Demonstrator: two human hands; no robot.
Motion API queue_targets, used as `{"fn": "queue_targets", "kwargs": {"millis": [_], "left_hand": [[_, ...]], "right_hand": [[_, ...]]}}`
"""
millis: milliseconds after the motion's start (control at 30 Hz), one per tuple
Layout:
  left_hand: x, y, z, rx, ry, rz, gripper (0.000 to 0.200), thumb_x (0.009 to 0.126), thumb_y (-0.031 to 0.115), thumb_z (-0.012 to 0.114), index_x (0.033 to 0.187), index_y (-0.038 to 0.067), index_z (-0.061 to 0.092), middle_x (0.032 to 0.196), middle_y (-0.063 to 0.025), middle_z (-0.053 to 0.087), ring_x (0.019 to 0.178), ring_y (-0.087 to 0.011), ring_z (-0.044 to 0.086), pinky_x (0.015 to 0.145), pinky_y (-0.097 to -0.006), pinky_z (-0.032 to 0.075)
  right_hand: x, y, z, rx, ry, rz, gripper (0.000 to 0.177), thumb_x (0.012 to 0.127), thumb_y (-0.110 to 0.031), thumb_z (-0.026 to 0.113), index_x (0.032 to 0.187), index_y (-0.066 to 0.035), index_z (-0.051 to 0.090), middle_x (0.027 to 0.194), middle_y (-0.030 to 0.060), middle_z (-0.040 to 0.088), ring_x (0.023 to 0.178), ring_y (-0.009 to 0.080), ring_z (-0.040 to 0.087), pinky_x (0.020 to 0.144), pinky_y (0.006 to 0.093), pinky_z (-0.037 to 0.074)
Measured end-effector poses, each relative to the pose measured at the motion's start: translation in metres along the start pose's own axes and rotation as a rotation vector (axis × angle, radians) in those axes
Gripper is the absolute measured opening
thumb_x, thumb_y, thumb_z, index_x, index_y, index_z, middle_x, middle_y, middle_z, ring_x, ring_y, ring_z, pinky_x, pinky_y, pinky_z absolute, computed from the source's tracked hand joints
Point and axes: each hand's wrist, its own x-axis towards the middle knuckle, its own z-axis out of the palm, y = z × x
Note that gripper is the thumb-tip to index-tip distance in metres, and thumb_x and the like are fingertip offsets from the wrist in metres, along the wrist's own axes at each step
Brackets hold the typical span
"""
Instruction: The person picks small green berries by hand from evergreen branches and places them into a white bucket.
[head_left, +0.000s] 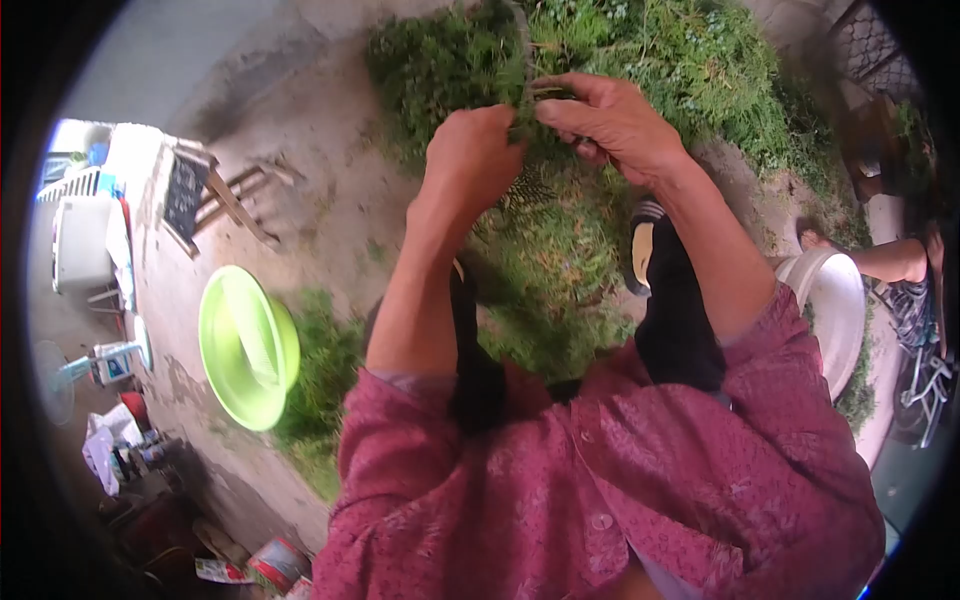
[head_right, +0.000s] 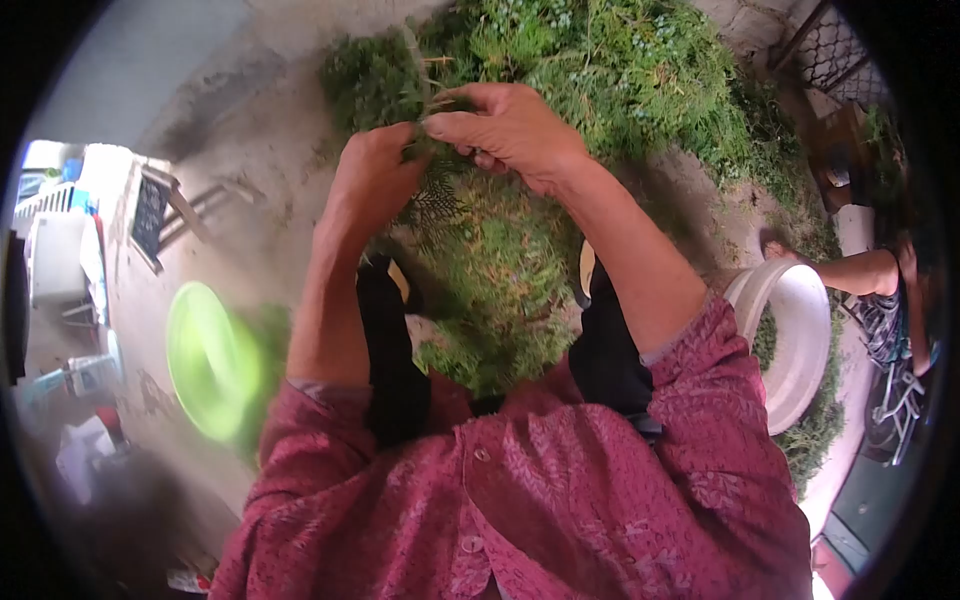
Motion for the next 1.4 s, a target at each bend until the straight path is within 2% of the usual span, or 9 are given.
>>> {"fn": "queue_targets", "kwargs": {"millis": [67, 367, 667, 800, 867, 933, 1033, 1067, 1400], "left_hand": [[0.001, 0.002, 0.0, 0.3, -0.348, 0.076, 0.026, 0.07, 0.022, 0.061, 0.085, 0.001, 0.061, 0.077, -0.0192, 0.059, 0.077, -0.0345, 0.057, 0.067, -0.0395, 0.045], [-0.017, -0.041, -0.04, 0.227, -0.228, 0.025, 0.037, 0.068, 0.03, 0.064, 0.095, 0.004, 0.061, 0.087, -0.0176, 0.061, 0.084, -0.0339, 0.056, 0.074, -0.0376, 0.045], [-0.054, -0.058, -0.051, 0.33, -0.263, -0.051, 0.02, 0.074, 0.021, 0.057, 0.079, 0.002, 0.054, 0.074, -0.0164, 0.058, 0.078, -0.0336, 0.057, 0.068, -0.0426, 0.044], [-0.069, -0.045, -0.03, 0.394, -0.3, 0.106, 0.01, 0.072, 0.012, 0.053, 0.077, 0.003, 0.054, 0.07, -0.013, 0.056, 0.071, -0.0275, 0.058, 0.061, -0.0369, 0.045], [-0.081, -0.031, -0.016, 0.414, -0.402, 0.279, 0.01, 0.07, 0.011, 0.053, 0.077, 0.004, 0.054, 0.069, -0.0095, 0.055, 0.067, -0.0225, 0.057, 0.055, -0.0325, 0.044], [-0.094, -0.027, -0.01, 0.289, -0.517, 0.381, 0.013, 0.069, 0.013, 0.054, 0.078, 0.003, 0.053, 0.069, -0.0073, 0.054, 0.065, -0.0195, 0.055, 0.052, -0.0298, 0.041], [-0.099, -0.029, -0.011, 0.174, -0.645, 0.326, 0.015, 0.069, 0.014, 0.053, 0.079, 0.003, 0.053, 0.068, -0.0053, 0.051, 0.065, -0.018, 0.053, 0.053, -0.0303, 0.039], [-0.098, -0.031, -0.011, 0.187, -0.645, 0.313, 0.015, 0.068, 0.014, 0.053, 0.078, 0.003, 0.053, 0.068, -0.0053, 0.05, 0.064, -0.0176, 0.052, 0.053, -0.03, 0.038], [-0.098, -0.041, -0.014, 0.277, -0.615, 0.296, 0.018, 0.065, 0.015, 0.055, 0.077, 0.002, 0.052, 0.066, -0.0052, 0.047, 0.061, -0.0161, 0.046, 0.053, -0.0295, 0.033]], "right_hand": [[0.004, 0.006, 0.004, -0.203, -0.007, -0.101, 0.025, 0.074, -0.026, 0.067, 0.088, -0.006, 0.06, 0.063, -0.0013, 0.052, 0.048, 0.0035, 0.042, 0.041, 0.0197, 0.032], [0.02, 0.112, 0.006, -0.602, -0.108, 0.293, 0.02, 0.074, -0.021, 0.061, 0.067, -0.003, 0.057, 0.058, 0.0028, 0.051, 0.045, 0.009, 0.041, 0.04, 0.0246, 0.036], [0.01, 0.267, 0.095, -0.439, -0.603, 0.622, 0.04, 0.072, -0.02, 0.064, 0.105, 0.0, 0.057, 0.072, 0.0062, 0.06, 0.051, 0.0112, 0.053, 0.043, 0.0243, 0.042], [0.052, 0.309, 0.064, 0.113, 0.087, 0.315, 0.032, 0.077, -0.02, 0.059, 0.102, -0.001, 0.057, 0.074, 0.006, 0.06, 0.051, 0.0116, 0.053, 0.048, 0.0258, 0.044], [0.087, 0.396, -0.005, 0.337, -0.148, 0.237, 0.026, 0.077, -0.023, 0.058, 0.095, -0.004, 0.06, 0.077, 0.0078, 0.061, 0.064, 0.0128, 0.057, 0.057, 0.0284, 0.047], [0.113, 0.341, 0.016, -0.584, 0.208, 0.664, 0.023, 0.076, -0.025, 0.058, 0.089, -0.006, 0.062, 0.085, 0.0095, 0.061, 0.08, 0.0176, 0.059, 0.068, 0.0308, 0.047], [0.137, 0.376, 0.003, -0.899, 0.295, 0.478, 0.017, 0.075, -0.017, 0.061, 0.083, -0.002, 0.062, 0.071, 0.0093, 0.062, 0.057, 0.0157, 0.059, 0.06, 0.0309, 0.048], [0.143, 0.388, -0.003, -0.849, 0.243, 0.566, 0.022, 0.074, -0.024, 0.059, 0.083, -0.005, 0.063, 0.087, 0.013, 0.062, 0.077, 0.0273, 0.059, 0.067, 0.0377, 0.047], [0.17, 0.375, 0.019, -0.999, 0.246, 0.872, 0.025, 0.074, -0.02, 0.066, 0.084, 0.001, 0.059, 0.075, 0.0128, 0.059, 0.066, 0.0219, 0.058, 0.055, 0.0345, 0.046]]}}
